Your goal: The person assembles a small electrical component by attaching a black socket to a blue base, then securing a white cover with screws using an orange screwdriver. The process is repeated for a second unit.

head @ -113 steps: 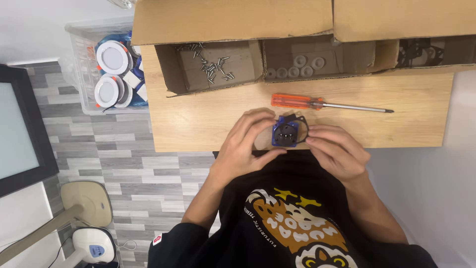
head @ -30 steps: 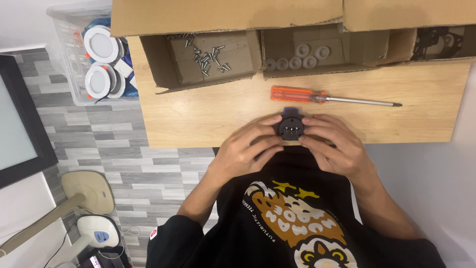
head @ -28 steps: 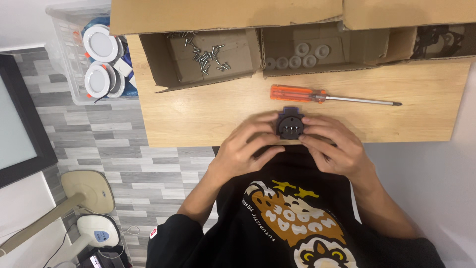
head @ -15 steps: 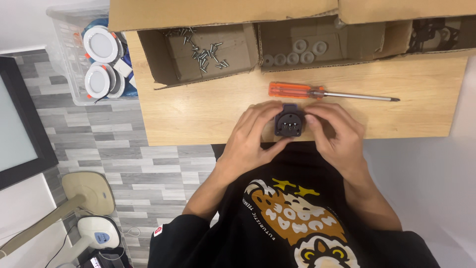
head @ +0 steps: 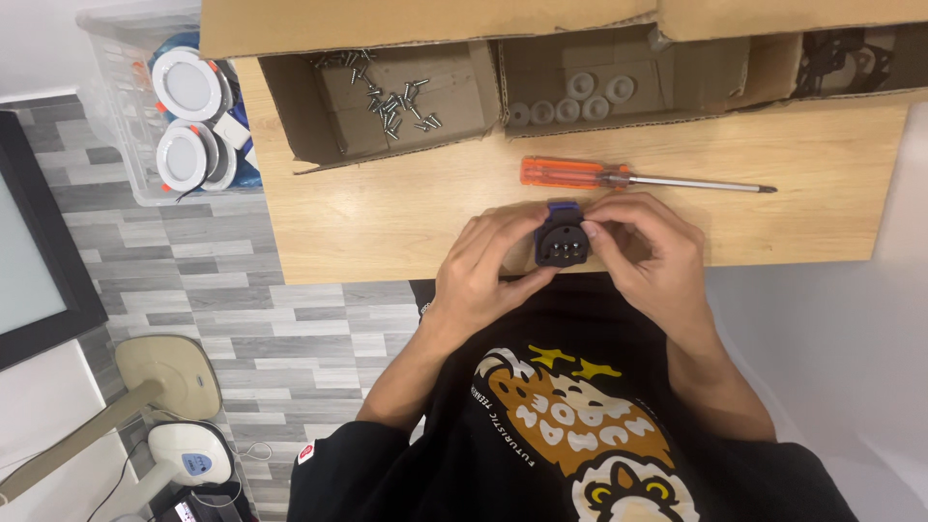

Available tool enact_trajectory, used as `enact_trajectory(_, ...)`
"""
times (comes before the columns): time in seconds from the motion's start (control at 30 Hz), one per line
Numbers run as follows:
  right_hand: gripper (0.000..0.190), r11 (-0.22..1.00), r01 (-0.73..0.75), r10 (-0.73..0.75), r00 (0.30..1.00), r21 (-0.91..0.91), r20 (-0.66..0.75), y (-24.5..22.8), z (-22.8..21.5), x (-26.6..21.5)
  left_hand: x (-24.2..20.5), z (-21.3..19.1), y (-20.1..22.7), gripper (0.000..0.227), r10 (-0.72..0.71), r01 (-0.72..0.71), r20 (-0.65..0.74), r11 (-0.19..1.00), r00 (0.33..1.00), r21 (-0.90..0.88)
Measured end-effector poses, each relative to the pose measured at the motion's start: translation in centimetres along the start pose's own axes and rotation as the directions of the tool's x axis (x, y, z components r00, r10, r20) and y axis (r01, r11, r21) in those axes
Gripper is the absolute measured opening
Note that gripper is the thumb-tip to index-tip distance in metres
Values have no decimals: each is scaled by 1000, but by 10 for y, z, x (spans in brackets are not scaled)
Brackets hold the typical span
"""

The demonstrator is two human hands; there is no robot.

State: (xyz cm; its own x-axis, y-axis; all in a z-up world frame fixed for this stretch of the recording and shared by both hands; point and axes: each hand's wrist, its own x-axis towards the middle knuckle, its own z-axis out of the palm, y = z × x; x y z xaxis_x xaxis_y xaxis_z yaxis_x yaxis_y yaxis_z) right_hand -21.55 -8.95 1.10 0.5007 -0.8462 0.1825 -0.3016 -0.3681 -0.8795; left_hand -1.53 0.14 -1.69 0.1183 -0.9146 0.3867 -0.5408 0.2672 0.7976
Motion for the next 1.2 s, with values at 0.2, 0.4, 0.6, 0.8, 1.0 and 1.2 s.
enact_trajectory(0.2,8,1000,-7,7,1000,22,-12,3,0,-3,-1,1,-2,65,12,-12,-18,1000,1000,1)
enact_trajectory(0.4,8,1000,14,-14,1000,-4,-16,3,-1,-3,-1,1,1,64,0,-1,-34,1000,999,-7)
enact_trajectory(0.6,8,999,45,-46,998,-15,-43,2,1,-3,-2,2,1,64,-4,3,-45,1000,999,-16)
enact_trajectory(0.8,8,998,47,-47,999,38,-9,11,0,-5,0,3,2,57,14,-20,-76,997,997,-79)
enact_trajectory(1.0,10,994,71,-69,997,86,-22,12,1,-7,-2,9,2,49,74,-88,-127,990,989,-107)
enact_trajectory(1.2,14,969,133,-123,991,211,-59,21,-3,-17,2,5,22,50,19,-54,-142,967,990,-250)
